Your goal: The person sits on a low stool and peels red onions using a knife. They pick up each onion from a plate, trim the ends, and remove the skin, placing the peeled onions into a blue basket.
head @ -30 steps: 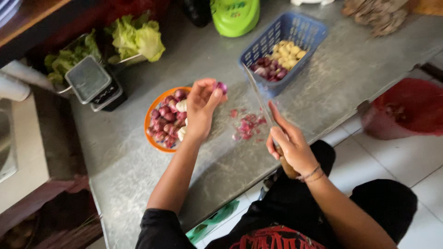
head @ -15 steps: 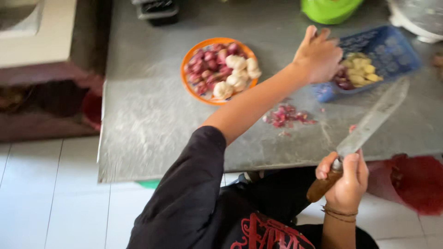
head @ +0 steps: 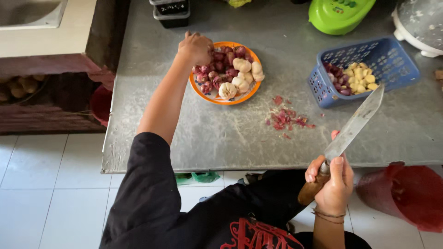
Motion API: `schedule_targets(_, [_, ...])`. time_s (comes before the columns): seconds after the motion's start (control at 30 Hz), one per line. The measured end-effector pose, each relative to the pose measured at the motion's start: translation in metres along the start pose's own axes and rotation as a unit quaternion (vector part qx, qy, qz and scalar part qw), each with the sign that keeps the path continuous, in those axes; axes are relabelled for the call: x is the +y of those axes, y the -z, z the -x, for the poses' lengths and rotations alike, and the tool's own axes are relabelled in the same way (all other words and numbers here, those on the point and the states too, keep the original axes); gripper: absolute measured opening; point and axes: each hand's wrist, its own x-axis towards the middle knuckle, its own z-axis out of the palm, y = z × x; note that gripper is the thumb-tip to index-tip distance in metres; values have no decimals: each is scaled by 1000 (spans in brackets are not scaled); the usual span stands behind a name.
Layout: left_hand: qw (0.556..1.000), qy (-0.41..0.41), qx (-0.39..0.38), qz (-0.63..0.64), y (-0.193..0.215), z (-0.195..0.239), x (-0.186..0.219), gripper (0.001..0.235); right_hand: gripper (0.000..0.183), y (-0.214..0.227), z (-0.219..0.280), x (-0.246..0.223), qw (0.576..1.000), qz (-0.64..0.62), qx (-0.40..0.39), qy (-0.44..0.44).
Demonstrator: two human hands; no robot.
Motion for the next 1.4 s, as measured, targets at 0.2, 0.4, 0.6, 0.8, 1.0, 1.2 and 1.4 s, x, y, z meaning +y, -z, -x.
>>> schedule_targets(0.2, [998, -8, -62, 11, 2, -3, 11, 54, 63, 3, 8, 4, 1000, -3, 16, 4])
schedule_targets(0.4, [996, -26, 70, 45, -3, -5, 5, 42, 61, 10, 16, 4, 1000, -3, 18, 6])
schedule_targets(0.6, [717, -205, 15, 666, 37, 46, 26, 29, 56, 14, 7, 1, 999, 27, 16, 16])
schedule_targets(0.8, [459, -298, -203, 812, 56, 112, 140, 48, 58, -3, -13, -5, 993, 101, -30, 47])
schedule_targets(1.0, [443, -283, -309, 793, 52, 147, 196, 49, 67, -18, -14, -28, 977, 179, -70, 95])
schedule_targets(1.2, [490, -325, -310, 747, 29, 154, 205, 51, 73, -39, -10, -48, 882, 431, -46, 185])
schedule_targets(1.4, [493, -378, -296, 726, 21, 148, 202, 54, 77, -48, -18, -50, 882, 461, -15, 101])
